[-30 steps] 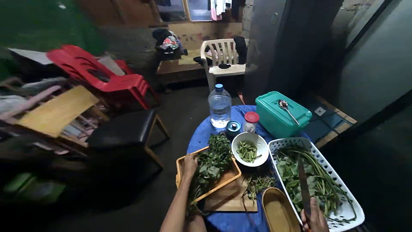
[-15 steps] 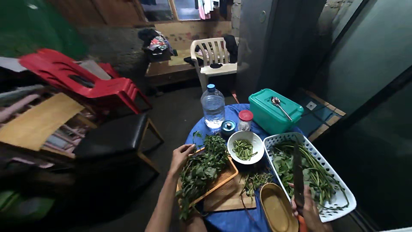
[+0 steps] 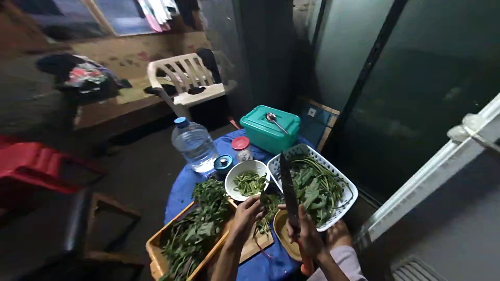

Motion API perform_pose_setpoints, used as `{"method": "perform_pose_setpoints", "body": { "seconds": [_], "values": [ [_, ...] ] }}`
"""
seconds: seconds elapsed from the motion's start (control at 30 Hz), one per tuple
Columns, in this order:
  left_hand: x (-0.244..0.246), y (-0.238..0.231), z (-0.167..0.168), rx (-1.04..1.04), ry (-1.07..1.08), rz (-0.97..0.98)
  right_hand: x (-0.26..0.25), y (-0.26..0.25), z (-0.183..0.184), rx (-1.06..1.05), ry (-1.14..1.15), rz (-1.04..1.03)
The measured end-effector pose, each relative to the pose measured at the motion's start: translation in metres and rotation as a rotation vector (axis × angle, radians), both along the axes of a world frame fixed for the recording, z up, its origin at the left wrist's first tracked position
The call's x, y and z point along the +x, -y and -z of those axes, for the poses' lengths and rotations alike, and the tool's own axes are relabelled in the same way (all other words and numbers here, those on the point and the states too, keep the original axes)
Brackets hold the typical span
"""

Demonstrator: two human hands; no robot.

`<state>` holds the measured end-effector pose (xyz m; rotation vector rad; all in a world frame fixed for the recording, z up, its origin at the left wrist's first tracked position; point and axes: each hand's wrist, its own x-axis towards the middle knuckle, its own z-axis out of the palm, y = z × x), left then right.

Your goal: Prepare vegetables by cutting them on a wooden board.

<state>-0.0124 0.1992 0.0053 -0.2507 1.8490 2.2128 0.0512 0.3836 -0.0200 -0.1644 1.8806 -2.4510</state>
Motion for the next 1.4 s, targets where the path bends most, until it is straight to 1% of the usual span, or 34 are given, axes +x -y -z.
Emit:
{"method": "perform_pose_setpoints", "body": {
  "seconds": [0.07, 0.17, 0.23, 0.3, 0.43, 0.53, 0.73, 0.87, 0.97, 1.03, 1.13, 1.2, 1.27, 1.4],
  "values": [
    [-0.005, -0.019, 0.002, -0.124, -0.049, 0.042, 0.000, -0.005, 0.003, 0.061, -0.016, 0.040],
    [-0.013, -0.037, 0.011, -0.312, -0.235, 0.042, -0.002, -0.017, 0.007, 0.225, -0.006, 0.098],
    [-0.017, -0.048, 0.014, -0.401, -0.317, 0.042, -0.005, -0.024, 0.009, 0.245, 0.049, 0.097],
    [-0.018, -0.059, 0.014, -0.468, -0.365, 0.056, -0.008, -0.026, 0.013, 0.154, 0.169, 0.097],
    [-0.021, -0.079, 0.019, -0.573, -0.413, 0.067, -0.013, -0.034, 0.017, -0.145, 0.446, 0.027],
    [-0.026, -0.088, 0.027, -0.614, -0.414, 0.072, -0.015, -0.042, 0.026, -0.298, 0.527, -0.052],
    [-0.033, -0.103, 0.039, -0.607, -0.344, 0.057, -0.020, -0.047, 0.045, -0.435, 0.596, -0.052],
    [-0.039, -0.108, 0.057, -0.642, -0.380, -0.028, -0.023, -0.044, 0.049, -0.439, 0.595, 0.099],
    [-0.040, -0.117, 0.066, -0.618, -0.305, -0.101, -0.028, -0.041, 0.047, -0.407, 0.597, 0.229],
    [-0.044, -0.120, 0.071, -0.567, -0.240, -0.159, -0.030, -0.041, 0.047, -0.369, 0.608, 0.274],
    [-0.058, -0.109, 0.071, -0.410, -0.112, -0.228, -0.025, -0.048, 0.053, -0.343, 0.621, 0.336],
    [-0.061, -0.101, 0.062, -0.298, -0.011, -0.171, -0.023, -0.059, 0.059, -0.342, 0.660, 0.309],
    [-0.059, -0.098, 0.056, -0.239, 0.076, -0.055, -0.022, -0.068, 0.061, -0.363, 0.706, 0.236],
    [-0.050, -0.109, 0.057, -0.119, 0.149, 0.139, -0.021, -0.071, 0.060, -0.473, 0.685, 0.117]
  ]
}}
